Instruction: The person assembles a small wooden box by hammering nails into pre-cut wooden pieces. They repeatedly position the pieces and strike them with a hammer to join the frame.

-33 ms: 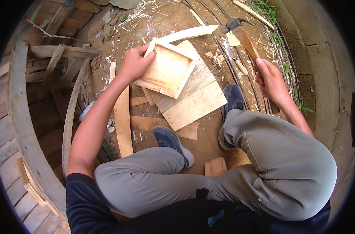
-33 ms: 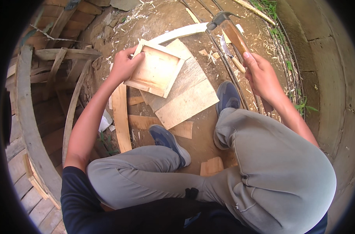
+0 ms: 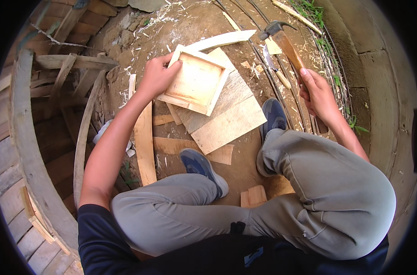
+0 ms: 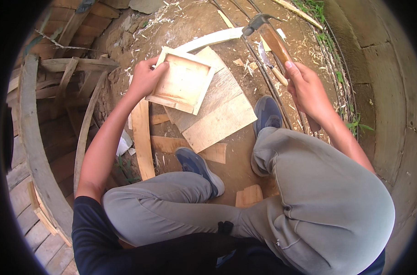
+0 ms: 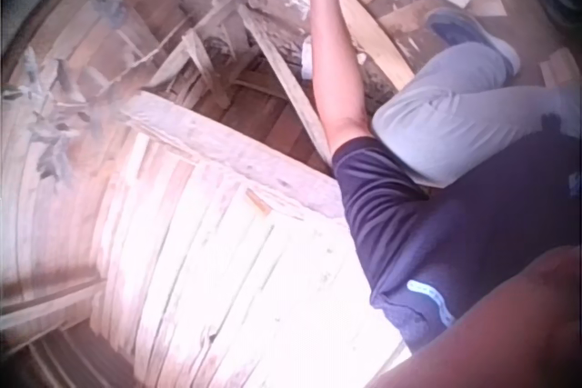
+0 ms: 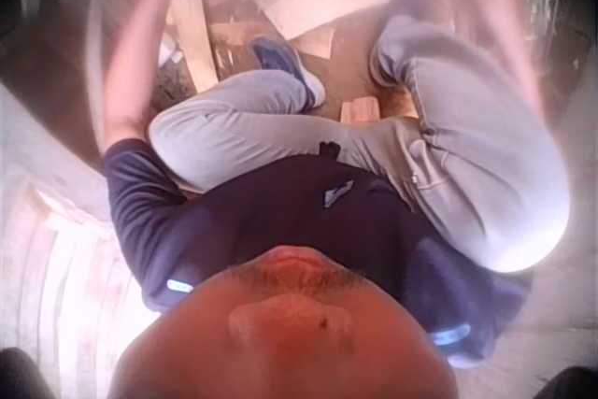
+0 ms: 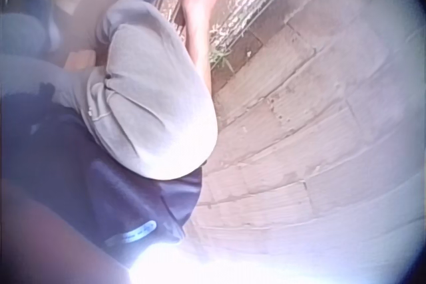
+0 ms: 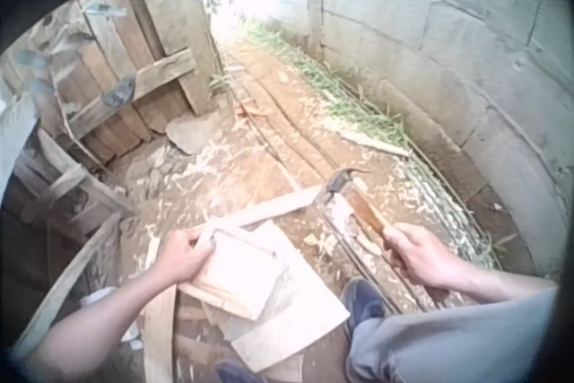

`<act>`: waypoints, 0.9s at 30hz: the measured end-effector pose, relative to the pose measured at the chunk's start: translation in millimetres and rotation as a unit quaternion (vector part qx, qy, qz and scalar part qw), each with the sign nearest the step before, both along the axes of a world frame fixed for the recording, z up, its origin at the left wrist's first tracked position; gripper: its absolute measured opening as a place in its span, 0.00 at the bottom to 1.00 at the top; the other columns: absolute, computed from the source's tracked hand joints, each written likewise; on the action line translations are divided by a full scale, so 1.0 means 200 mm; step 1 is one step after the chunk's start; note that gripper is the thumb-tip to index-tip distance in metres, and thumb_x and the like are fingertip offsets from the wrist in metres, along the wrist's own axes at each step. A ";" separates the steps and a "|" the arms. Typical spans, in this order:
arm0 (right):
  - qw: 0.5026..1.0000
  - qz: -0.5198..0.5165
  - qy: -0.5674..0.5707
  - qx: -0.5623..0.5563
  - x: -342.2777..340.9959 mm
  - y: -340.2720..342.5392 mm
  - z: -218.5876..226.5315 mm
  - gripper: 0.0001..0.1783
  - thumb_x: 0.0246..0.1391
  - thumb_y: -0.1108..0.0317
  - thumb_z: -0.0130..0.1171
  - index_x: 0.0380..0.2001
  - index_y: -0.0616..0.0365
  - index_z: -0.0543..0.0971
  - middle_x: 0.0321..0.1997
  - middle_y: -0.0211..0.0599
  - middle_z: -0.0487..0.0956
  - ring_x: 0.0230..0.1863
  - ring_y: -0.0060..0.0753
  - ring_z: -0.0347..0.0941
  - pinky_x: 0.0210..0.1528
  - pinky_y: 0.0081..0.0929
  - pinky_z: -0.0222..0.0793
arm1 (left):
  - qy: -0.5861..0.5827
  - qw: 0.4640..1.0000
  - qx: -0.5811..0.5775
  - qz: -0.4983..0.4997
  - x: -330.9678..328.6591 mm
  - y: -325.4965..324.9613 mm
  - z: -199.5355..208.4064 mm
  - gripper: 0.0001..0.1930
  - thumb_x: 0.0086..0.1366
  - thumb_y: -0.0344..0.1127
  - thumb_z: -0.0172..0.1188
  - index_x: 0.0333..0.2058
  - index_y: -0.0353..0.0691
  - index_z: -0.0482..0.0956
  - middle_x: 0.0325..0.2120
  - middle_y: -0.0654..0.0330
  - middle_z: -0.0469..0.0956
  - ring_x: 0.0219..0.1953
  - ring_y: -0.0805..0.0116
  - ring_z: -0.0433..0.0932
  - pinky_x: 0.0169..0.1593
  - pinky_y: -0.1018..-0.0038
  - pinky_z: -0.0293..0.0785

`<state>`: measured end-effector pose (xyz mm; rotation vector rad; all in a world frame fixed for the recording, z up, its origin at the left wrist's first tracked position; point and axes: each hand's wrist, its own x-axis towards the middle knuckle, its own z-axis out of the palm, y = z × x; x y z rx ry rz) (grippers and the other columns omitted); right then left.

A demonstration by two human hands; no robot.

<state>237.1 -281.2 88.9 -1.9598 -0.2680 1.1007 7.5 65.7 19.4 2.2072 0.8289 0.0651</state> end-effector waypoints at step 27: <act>0.980 0.167 -0.100 -0.032 -0.01 -0.09 -0.15 0.22 0.73 0.49 0.48 0.35 0.58 0.73 0.21 0.30 0.68 0.23 0.22 0.64 0.26 0.29 0.61 | 0.135 0.956 -0.243 0.096 -0.10 -0.03 -0.11 0.23 0.67 0.54 0.63 0.33 0.36 0.70 0.25 0.62 0.73 0.20 0.72 0.77 0.25 0.74 0.78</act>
